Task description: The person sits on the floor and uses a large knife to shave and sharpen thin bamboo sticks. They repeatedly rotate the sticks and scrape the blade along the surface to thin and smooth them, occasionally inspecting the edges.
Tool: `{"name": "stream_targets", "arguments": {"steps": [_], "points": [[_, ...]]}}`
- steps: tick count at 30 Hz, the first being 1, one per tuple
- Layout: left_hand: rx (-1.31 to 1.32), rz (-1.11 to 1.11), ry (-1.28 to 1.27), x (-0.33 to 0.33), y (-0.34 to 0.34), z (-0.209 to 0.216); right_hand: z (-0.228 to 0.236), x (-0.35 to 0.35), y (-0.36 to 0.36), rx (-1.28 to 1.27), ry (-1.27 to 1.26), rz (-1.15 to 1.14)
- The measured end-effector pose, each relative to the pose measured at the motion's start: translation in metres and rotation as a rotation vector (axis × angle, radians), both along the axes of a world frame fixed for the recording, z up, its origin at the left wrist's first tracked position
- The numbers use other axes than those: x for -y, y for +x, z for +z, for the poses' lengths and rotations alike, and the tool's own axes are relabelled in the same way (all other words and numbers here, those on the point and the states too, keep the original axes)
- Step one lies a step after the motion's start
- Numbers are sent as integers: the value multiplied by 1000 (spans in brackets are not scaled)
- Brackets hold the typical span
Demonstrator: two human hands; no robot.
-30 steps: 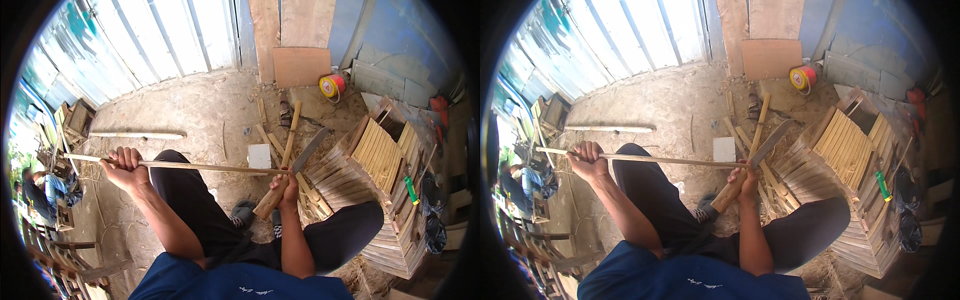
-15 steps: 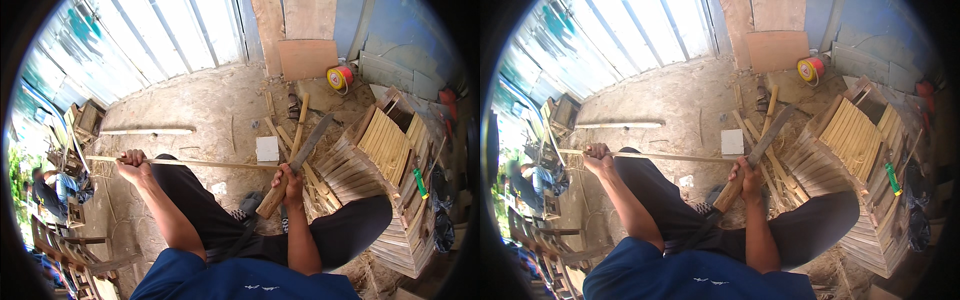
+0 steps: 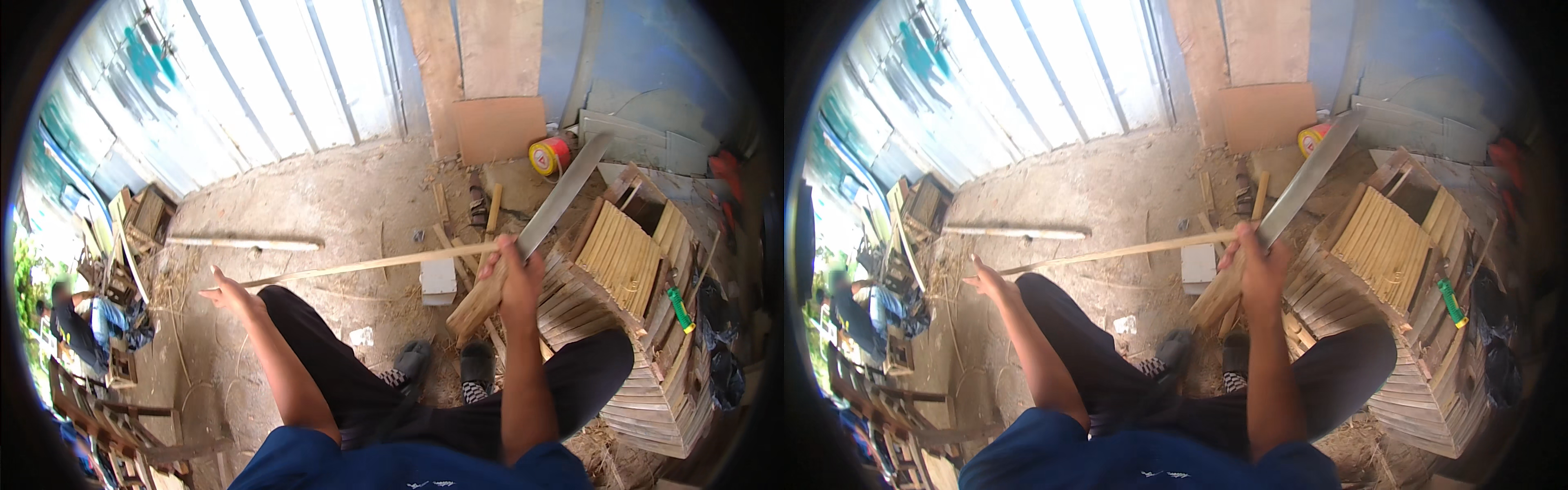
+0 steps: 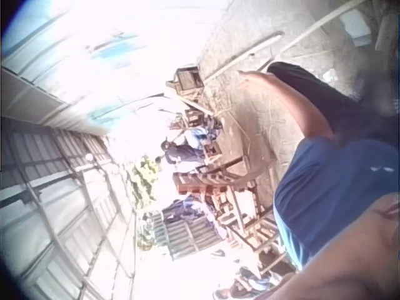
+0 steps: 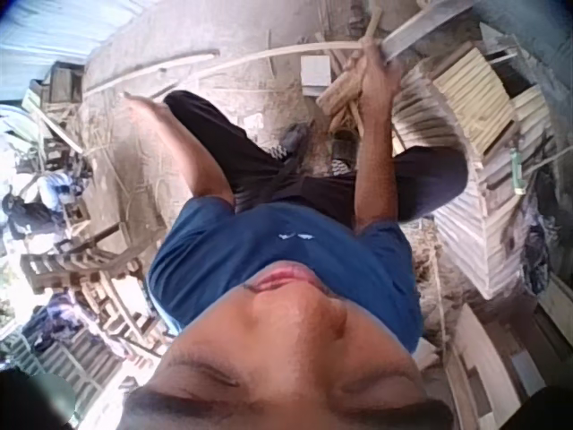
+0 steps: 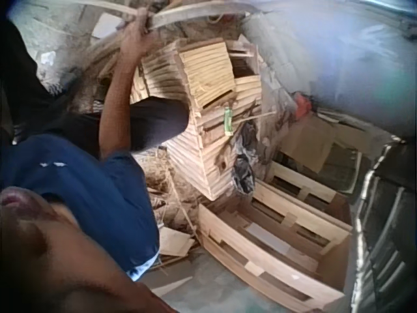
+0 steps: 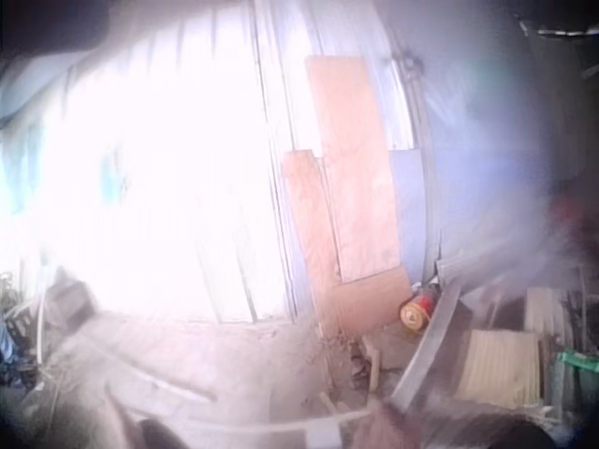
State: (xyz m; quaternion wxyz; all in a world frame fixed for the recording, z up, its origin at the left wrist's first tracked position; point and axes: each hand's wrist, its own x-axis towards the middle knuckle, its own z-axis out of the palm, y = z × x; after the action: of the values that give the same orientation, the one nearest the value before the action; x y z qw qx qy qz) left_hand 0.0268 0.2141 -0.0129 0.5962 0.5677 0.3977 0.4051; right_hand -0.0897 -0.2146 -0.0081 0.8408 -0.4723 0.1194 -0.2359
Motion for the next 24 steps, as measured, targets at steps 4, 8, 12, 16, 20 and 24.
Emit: {"name": "stream_targets", "arguments": {"steps": [4,8,12,16,20,24], "points": [[84,-260,562,54,2,17,82,51,22,122,-266,-70],[384,-925,740,145,-14,48,125,83,30,183,-396,-2],[511,-1558,876,227,-30,77,118,92,27,154,-482,46],[446,-1843,874,288,-34,94,98,92,28,109,-456,80],[344,-1898,737,322,-23,99,90,92,36,129,-428,137],[394,-2062,651,331,-12,101,91,89,41,150,-382,197]]}}
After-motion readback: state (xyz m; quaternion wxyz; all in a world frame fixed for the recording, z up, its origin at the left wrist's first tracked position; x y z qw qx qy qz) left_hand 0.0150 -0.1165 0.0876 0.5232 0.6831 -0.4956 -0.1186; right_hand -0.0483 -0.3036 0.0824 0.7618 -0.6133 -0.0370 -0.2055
